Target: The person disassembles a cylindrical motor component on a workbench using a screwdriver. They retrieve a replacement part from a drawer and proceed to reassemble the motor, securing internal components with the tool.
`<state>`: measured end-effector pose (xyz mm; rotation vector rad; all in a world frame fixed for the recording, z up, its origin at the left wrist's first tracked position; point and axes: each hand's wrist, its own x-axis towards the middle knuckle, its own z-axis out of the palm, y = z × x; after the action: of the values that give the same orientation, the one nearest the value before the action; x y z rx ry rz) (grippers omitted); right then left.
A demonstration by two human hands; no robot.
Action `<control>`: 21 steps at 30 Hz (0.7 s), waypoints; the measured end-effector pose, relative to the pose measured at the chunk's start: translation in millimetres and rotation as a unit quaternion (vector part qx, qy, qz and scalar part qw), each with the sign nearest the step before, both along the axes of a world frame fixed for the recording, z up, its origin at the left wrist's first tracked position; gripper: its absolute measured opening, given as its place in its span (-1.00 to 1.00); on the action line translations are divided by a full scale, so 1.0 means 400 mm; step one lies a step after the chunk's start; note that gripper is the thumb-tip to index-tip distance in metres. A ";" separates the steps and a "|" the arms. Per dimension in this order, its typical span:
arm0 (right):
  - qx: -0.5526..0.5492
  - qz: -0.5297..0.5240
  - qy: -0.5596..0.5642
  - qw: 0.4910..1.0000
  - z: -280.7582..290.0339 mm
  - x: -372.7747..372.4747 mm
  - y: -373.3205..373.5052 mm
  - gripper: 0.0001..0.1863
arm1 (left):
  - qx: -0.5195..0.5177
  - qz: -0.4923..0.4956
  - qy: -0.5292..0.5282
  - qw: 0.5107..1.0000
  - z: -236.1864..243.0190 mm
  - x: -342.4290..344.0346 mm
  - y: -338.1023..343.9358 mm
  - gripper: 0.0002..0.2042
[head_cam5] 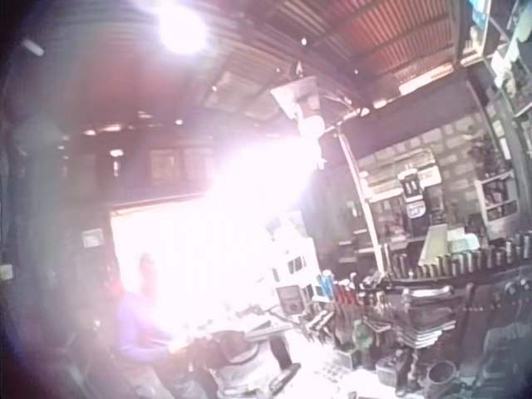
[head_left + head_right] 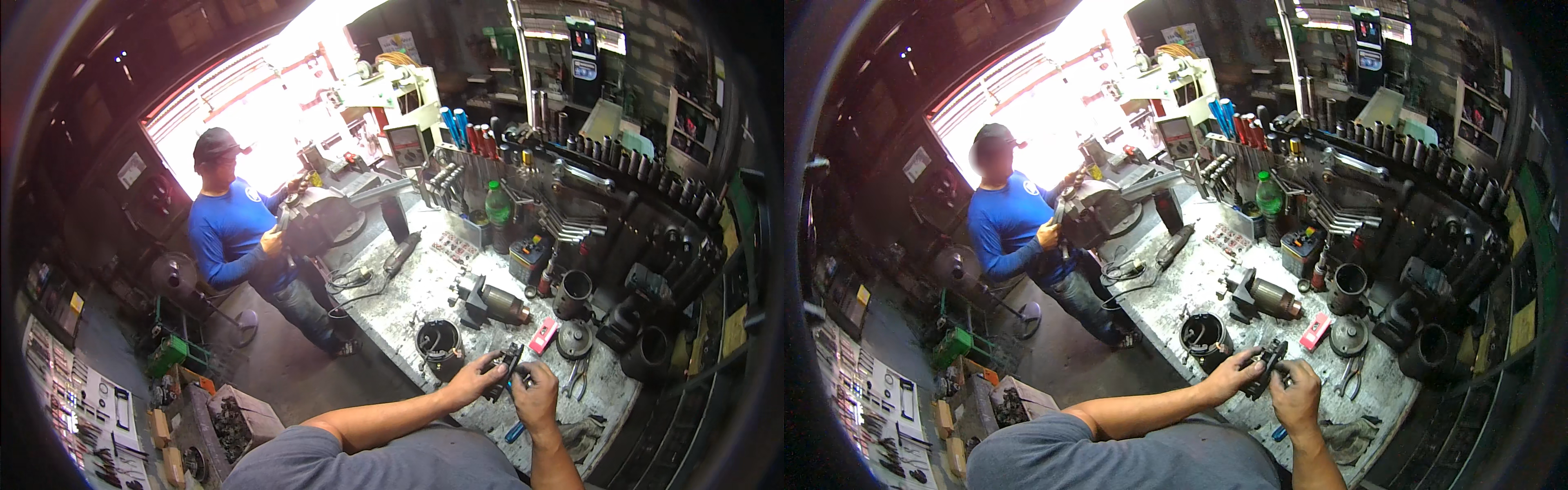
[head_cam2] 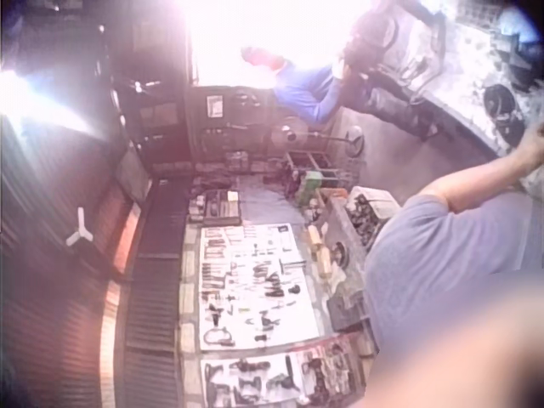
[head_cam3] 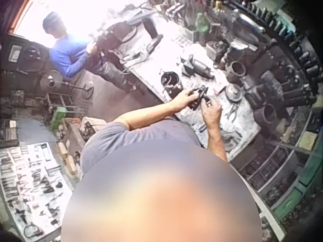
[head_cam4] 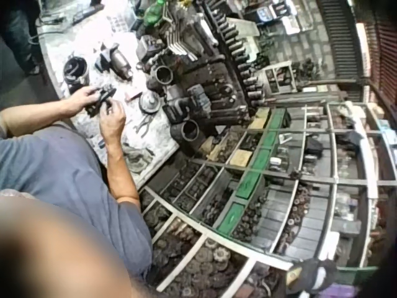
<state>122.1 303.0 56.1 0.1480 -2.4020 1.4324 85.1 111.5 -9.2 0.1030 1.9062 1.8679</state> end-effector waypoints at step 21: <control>-0.311 -0.045 -0.081 0.946 0.013 0.122 0.228 -0.78 | 0.240 -0.024 -0.302 0.922 0.081 -0.006 -0.009 -0.16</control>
<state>170.8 394.4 61.5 -0.2408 -1.9129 2.1381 82.7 107.8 23.2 -0.2446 1.0103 1.9924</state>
